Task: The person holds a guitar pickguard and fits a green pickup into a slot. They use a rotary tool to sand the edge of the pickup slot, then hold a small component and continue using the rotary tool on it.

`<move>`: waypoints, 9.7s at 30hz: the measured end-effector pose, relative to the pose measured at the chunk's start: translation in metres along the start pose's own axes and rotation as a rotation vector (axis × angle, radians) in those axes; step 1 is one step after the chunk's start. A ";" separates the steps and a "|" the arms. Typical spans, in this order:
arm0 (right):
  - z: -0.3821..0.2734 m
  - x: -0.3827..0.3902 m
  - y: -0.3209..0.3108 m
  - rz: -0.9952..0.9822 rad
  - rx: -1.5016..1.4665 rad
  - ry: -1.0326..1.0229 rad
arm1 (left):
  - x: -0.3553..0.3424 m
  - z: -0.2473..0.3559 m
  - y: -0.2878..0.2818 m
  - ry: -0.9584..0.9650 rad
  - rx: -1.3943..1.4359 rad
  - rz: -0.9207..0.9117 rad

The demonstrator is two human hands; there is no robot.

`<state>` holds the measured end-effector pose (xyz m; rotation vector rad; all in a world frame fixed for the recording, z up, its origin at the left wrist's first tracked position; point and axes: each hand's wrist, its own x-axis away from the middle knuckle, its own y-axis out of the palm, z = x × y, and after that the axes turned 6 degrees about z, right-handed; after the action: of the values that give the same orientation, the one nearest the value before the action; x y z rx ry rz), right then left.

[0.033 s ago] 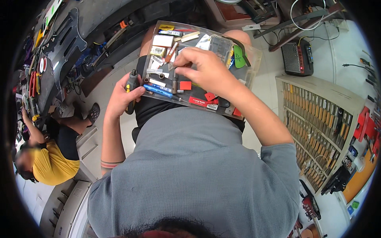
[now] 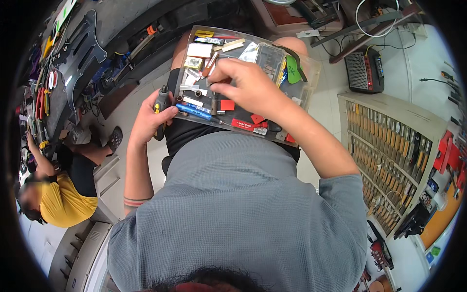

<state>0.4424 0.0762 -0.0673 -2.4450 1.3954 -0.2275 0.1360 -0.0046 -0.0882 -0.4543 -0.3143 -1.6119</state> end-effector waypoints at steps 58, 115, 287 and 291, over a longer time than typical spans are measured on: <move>-0.011 0.060 -0.001 -0.263 -1.159 0.540 | 0.004 -0.010 0.004 0.023 -0.030 0.051; 0.090 0.366 -0.102 1.822 -0.916 -0.431 | -0.124 0.060 0.263 0.101 -0.048 -0.778; -0.011 0.275 -0.192 1.475 -0.388 -0.195 | -0.088 0.105 0.311 0.088 -0.037 -0.995; -0.020 0.212 -0.143 1.301 -0.527 -0.388 | -0.047 0.137 0.307 0.218 -0.086 -1.003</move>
<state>0.6614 -0.0421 -0.0028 -1.2218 2.6360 0.9266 0.4572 0.0711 -0.0104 -0.1672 -0.3267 -2.6358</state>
